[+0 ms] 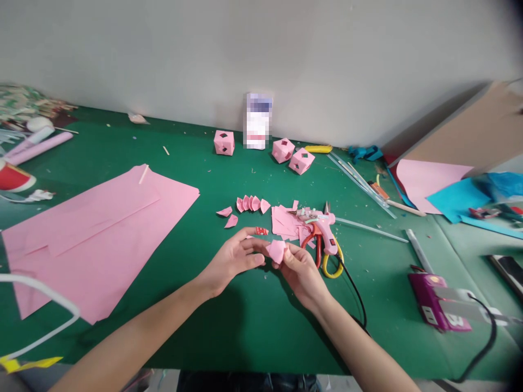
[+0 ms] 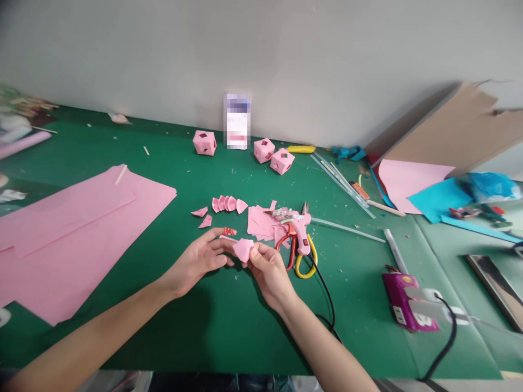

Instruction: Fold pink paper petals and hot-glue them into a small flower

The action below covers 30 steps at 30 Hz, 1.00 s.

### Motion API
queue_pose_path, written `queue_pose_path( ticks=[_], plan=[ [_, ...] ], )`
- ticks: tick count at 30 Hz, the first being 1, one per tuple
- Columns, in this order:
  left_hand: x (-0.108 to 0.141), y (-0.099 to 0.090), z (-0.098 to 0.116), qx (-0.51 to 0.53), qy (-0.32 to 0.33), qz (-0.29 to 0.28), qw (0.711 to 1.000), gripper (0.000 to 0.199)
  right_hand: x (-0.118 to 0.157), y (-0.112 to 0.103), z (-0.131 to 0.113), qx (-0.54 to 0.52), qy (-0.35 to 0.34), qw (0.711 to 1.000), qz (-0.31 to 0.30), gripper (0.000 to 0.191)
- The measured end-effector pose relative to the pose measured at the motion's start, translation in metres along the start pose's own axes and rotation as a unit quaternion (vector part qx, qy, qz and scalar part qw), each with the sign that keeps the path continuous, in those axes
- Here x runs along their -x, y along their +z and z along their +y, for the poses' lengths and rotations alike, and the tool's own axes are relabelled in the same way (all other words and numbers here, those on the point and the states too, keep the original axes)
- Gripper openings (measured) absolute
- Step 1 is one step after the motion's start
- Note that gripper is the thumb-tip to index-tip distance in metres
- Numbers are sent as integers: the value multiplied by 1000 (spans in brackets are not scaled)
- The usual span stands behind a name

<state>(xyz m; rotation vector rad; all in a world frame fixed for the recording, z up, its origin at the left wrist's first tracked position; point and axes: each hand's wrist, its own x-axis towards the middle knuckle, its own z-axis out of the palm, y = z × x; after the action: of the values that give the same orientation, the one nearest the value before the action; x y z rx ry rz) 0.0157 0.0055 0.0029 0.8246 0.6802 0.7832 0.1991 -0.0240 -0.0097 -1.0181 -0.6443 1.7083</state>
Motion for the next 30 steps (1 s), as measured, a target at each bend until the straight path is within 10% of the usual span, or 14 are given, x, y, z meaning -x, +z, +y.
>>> queue_pose_path(
  ticks=[30],
  plan=[
    [0,-4,9,13,-101,-17,995,54,8,7,-4,88,-28,995,-41,20]
  ],
)
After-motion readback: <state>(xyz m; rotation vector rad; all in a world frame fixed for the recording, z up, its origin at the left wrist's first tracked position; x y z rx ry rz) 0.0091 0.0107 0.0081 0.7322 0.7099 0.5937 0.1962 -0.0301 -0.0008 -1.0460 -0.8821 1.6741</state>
